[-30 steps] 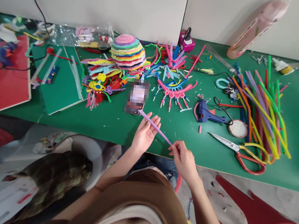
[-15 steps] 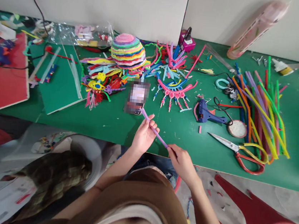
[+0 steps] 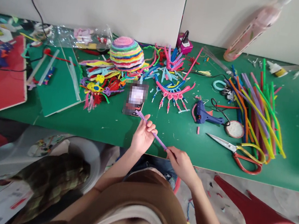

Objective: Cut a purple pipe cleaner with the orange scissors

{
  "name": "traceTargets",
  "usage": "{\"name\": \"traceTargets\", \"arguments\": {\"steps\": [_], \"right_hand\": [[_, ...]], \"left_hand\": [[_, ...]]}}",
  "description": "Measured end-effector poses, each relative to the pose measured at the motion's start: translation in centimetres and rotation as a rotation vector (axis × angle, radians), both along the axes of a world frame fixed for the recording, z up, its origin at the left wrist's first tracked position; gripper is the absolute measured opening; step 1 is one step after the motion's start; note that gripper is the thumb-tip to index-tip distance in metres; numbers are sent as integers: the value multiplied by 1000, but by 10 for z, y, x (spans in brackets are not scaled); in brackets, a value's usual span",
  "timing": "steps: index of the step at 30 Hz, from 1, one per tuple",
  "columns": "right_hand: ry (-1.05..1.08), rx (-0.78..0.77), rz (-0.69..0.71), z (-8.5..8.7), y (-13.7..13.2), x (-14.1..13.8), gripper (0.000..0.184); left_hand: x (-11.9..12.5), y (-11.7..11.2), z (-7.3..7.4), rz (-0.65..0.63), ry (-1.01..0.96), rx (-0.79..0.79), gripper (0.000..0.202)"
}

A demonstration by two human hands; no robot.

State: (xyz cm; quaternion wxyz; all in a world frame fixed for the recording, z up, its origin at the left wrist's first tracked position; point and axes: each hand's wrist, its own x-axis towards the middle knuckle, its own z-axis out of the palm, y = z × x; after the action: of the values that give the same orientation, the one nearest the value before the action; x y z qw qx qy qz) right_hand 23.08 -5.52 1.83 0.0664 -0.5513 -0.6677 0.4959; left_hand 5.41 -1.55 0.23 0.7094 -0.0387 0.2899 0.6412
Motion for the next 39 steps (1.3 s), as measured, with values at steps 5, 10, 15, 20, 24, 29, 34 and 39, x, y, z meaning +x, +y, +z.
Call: {"name": "traceTargets", "arguments": {"steps": [5, 10, 15, 20, 24, 29, 34, 39], "right_hand": [[18, 70, -48, 2, 1, 8, 37], [15, 143, -15, 10, 9, 25, 33], [-365, 611, -493, 15, 22, 108, 30], [-886, 788, -594, 0, 42, 200, 38], [-1021, 984, -730, 7, 96, 194, 40], [-704, 800, -373, 36, 246, 134, 41], [-850, 536, -208, 22, 382, 97, 58], [-1030, 444, -235, -1, 436, 85, 45]], "left_hand": [[6, 3, -2, 20, 0, 36, 7], [14, 8, -2, 113, 252, -8, 10], [-12, 19, -5, 161, 710, 169, 46], [-41, 2, -22, 83, 1073, 258, 39], [-47, -30, -35, -69, 1264, 293, 30], [-49, -41, -40, -192, 1538, 346, 21], [-49, -36, -39, -192, 1508, 314, 22], [-51, -34, -36, -161, 1469, 326, 16]]}}
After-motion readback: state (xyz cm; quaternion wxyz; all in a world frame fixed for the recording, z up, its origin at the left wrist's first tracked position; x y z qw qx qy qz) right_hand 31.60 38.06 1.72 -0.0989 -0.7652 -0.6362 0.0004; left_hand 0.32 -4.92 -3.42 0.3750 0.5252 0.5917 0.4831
